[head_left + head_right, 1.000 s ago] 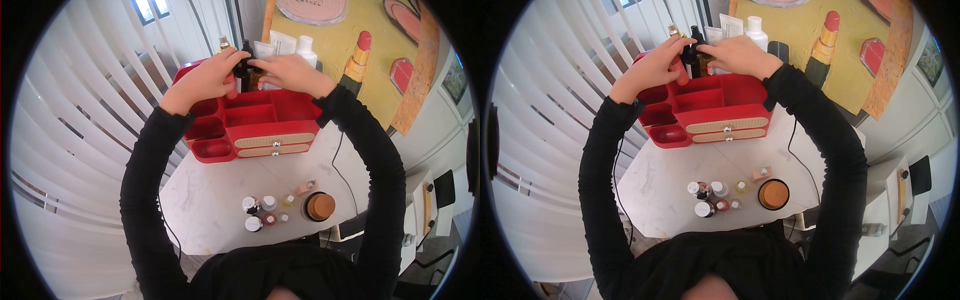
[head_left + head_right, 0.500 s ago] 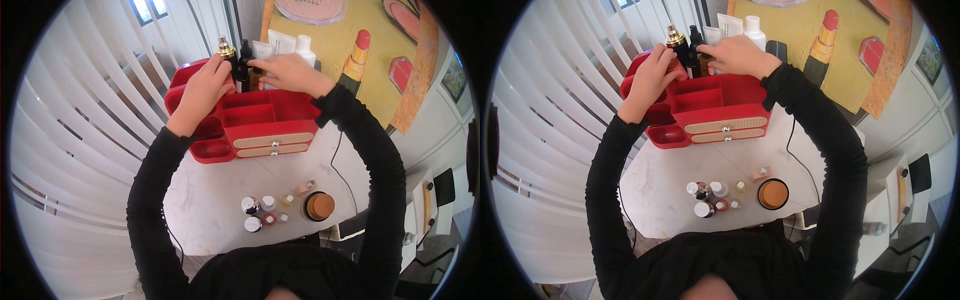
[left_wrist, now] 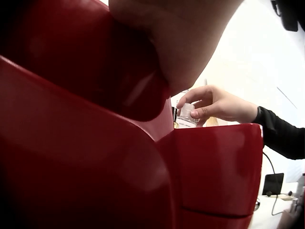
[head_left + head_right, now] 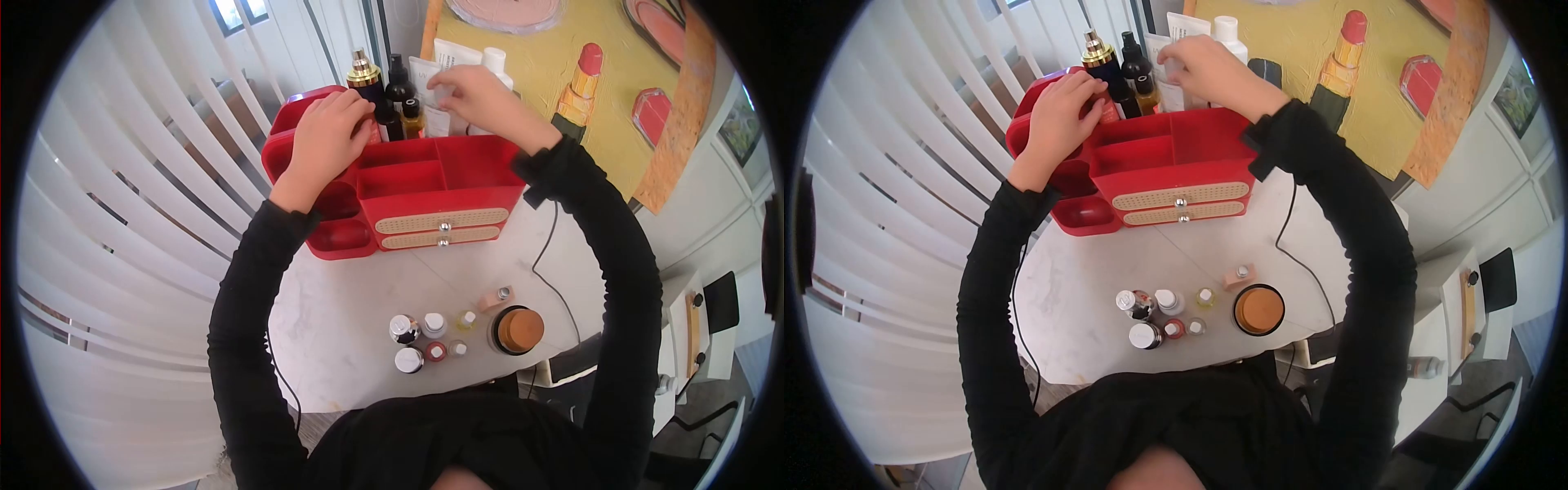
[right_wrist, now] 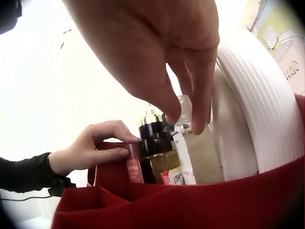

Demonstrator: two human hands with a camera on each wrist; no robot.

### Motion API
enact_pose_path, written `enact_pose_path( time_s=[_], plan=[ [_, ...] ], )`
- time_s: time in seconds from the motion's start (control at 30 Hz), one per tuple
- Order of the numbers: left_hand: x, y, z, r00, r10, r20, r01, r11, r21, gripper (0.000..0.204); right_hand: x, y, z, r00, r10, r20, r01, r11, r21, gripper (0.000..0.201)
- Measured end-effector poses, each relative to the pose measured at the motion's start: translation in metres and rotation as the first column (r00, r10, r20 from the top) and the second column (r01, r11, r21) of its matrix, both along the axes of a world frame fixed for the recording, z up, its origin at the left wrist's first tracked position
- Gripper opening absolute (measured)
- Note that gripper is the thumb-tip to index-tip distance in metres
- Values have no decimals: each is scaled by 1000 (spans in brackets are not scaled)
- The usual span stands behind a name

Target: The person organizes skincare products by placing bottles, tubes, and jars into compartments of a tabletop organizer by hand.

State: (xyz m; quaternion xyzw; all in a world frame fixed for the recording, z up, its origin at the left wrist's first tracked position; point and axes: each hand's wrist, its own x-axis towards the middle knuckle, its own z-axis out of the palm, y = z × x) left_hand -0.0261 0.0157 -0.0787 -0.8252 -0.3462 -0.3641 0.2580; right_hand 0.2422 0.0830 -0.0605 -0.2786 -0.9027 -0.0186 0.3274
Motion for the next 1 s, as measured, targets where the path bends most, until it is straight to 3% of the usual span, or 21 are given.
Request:
enact_pose_path(
  time_s=[0.13,0.2,0.23,0.3,0.37,0.43,0.47,0.5,0.6,0.67,0.73,0.8,0.87,0.93,1.0],
  plan=[
    [-2,-2,2,1000,4,-19,-4,1000,1,18,-10,-5,-1,996,-91,0,91,995,-34,35],
    [-3,-3,0,1000,6,-26,-6,1000,3,20,-5,-14,-5,991,-129,-19,130,983,133,36],
    [-4,-4,0,998,29,-47,-30,1000,-9,22,-3,-24,-5,991,-129,-19,130,982,134,36],
    [-5,-5,-1,997,53,-64,-54,998,-15,24,5,-60,-2,992,-73,-101,101,948,301,29],
    [-5,-11,-4,997,55,-54,-58,996,-63,33,23,-96,3,999,-38,18,35,987,158,25],
    [2,-27,-5,999,24,29,-22,998,-51,37,44,-128,4,955,221,199,-196,971,-137,23],
    [6,-39,-5,994,-7,108,11,999,-41,40,53,-146,8,910,287,298,-202,937,-284,24],
    [7,-53,-5,992,-54,116,66,993,-99,45,64,-153,-10,882,315,351,-203,925,-322,25],
    [23,-110,-11,972,-231,39,234,947,-220,48,80,-170,-46,856,324,403,-130,889,-439,28],
    [29,-141,-22,951,-308,26,300,902,-312,48,86,-169,-73,852,422,311,-170,783,-598,29],
    [35,-163,-21,916,-394,-76,317,826,-466,50,88,-167,-91,853,446,272,-188,748,-636,30],
    [30,-162,-18,920,-376,-114,292,848,-442,50,85,-166,-98,801,454,390,-30,680,-732,31],
    [24,-150,-9,950,-310,-32,253,827,-502,49,84,-160,-108,798,469,379,-50,678,-734,31],
    [27,-132,-2,956,-292,-27,249,857,-451,48,81,-156,-106,796,480,369,-68,676,-734,30],
    [36,-109,-1,960,-279,-20,248,881,-403,47,77,-158,-92,802,386,456,32,734,-679,26]
  ],
)
